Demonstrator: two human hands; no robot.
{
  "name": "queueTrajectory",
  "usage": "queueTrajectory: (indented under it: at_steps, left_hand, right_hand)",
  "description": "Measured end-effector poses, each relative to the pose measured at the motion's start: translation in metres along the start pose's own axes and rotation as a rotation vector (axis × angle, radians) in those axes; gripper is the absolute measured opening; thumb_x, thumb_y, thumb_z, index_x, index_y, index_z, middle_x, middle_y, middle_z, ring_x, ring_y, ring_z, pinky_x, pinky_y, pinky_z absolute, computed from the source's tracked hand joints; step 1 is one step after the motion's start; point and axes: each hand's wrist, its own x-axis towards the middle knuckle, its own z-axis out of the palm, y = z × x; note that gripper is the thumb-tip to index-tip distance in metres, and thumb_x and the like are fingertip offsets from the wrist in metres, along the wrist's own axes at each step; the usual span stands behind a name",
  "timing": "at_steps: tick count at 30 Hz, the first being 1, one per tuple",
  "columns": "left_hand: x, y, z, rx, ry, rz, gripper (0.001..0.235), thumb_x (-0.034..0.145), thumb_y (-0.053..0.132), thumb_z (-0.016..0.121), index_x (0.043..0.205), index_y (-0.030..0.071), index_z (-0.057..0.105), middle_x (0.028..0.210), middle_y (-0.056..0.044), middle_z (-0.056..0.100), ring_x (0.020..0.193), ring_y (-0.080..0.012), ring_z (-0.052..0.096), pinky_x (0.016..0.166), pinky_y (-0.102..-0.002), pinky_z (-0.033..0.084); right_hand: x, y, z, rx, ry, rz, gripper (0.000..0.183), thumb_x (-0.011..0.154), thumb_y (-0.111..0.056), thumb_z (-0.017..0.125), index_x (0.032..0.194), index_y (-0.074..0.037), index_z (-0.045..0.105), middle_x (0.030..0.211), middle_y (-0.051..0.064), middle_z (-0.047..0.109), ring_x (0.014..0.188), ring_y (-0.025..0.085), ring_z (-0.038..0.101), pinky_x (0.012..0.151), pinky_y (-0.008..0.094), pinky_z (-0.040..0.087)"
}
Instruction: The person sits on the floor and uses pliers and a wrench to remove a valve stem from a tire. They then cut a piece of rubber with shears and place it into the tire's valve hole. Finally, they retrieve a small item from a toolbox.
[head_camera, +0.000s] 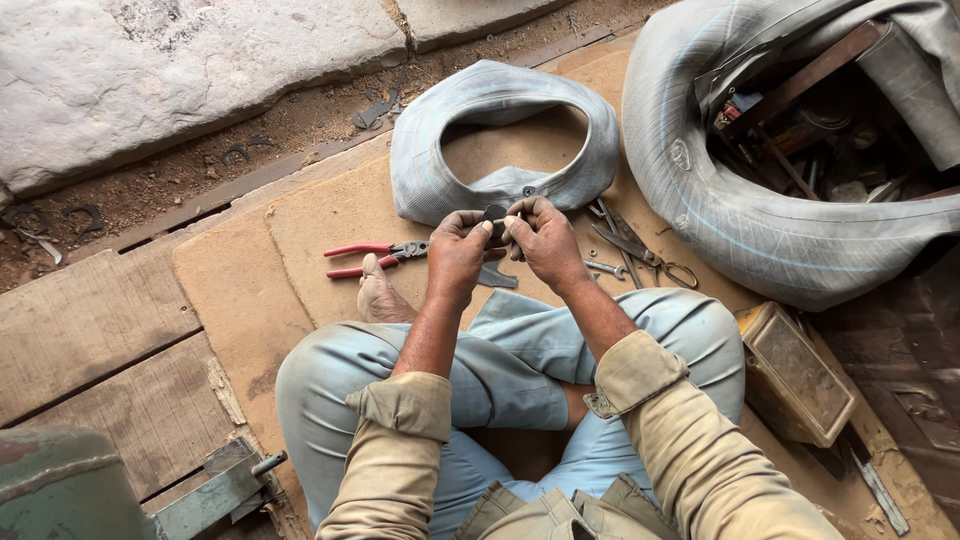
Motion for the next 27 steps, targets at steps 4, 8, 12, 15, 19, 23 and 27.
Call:
queueTrajectory:
  at_steps: [4, 8, 12, 15, 19, 23, 27]
  left_hand:
    - [-0.002, 0.001, 0.001, 0.118, -0.017, 0.069, 0.013, 0.099, 0.008, 0.06, 0.107, -0.001, 0.063, 0.092, -0.009, 0.072, 0.075, -0.0128, 0.073, 0.062, -0.027, 0.062]
    - [-0.007, 0.004, 0.005, 0.266, 0.037, 0.16, 0.008, 0.098, 0.007, 0.061, 0.102, 0.003, 0.065, 0.088, -0.007, 0.071, 0.07, -0.0146, 0.068, 0.06, -0.031, 0.058]
    - [-0.016, 0.004, 0.009, 0.578, 0.102, 0.496, 0.004, 0.094, 0.005, 0.064, 0.097, 0.003, 0.065, 0.084, -0.012, 0.074, 0.074, -0.0213, 0.072, 0.07, -0.037, 0.057]
    - [-0.02, 0.001, 0.009, 0.633, 0.099, 0.521, 0.003, 0.094, 0.006, 0.064, 0.094, 0.003, 0.065, 0.084, -0.014, 0.073, 0.076, -0.0243, 0.072, 0.073, -0.039, 0.057]
    - [-0.018, -0.001, 0.007, 0.599, 0.068, 0.473, 0.004, 0.093, 0.006, 0.064, 0.096, 0.003, 0.065, 0.084, -0.014, 0.073, 0.076, -0.0245, 0.072, 0.072, -0.037, 0.057]
    - [-0.013, 0.003, 0.001, 0.581, 0.105, 0.478, 0.007, 0.091, 0.003, 0.064, 0.097, 0.003, 0.067, 0.086, -0.012, 0.074, 0.078, -0.0227, 0.074, 0.072, -0.035, 0.058]
    - [-0.007, -0.007, -0.002, 0.666, 0.124, 0.47, 0.01, 0.089, 0.002, 0.066, 0.097, 0.003, 0.072, 0.089, -0.013, 0.075, 0.082, -0.0231, 0.073, 0.076, -0.034, 0.057]
  right_hand:
    - [-0.001, -0.005, 0.001, -0.187, 0.026, -0.018, 0.015, 0.099, -0.017, 0.064, 0.109, -0.006, 0.061, 0.08, 0.003, 0.069, 0.061, 0.007, 0.062, 0.054, 0.024, 0.053]
    - [-0.007, -0.003, 0.003, -0.571, 0.123, -0.341, 0.017, 0.1, -0.019, 0.067, 0.106, -0.006, 0.06, 0.089, 0.012, 0.072, 0.077, 0.024, 0.071, 0.066, 0.037, 0.057]
    - [-0.008, 0.01, 0.009, -0.743, 0.2, -0.473, 0.017, 0.1, -0.02, 0.066, 0.106, -0.006, 0.059, 0.094, 0.018, 0.072, 0.088, 0.04, 0.07, 0.077, 0.049, 0.054]
    - [-0.014, 0.018, 0.018, -0.795, 0.27, -0.444, 0.017, 0.098, -0.019, 0.064, 0.108, -0.006, 0.059, 0.095, 0.017, 0.071, 0.087, 0.04, 0.07, 0.077, 0.049, 0.054]
    - [-0.013, 0.021, 0.017, -0.803, 0.228, -0.526, 0.019, 0.097, -0.021, 0.067, 0.106, -0.005, 0.06, 0.092, 0.018, 0.071, 0.084, 0.04, 0.07, 0.073, 0.049, 0.055]
    - [0.006, 0.019, -0.009, -0.478, 0.096, -0.394, 0.027, 0.095, -0.033, 0.072, 0.1, -0.006, 0.069, 0.089, 0.009, 0.074, 0.078, 0.027, 0.07, 0.063, 0.039, 0.057]
    - [0.015, 0.039, -0.03, -0.007, 0.154, 0.304, 0.047, 0.1, -0.05, 0.07, 0.085, -0.006, 0.065, 0.071, 0.004, 0.06, 0.057, 0.015, 0.054, 0.048, 0.029, 0.042]
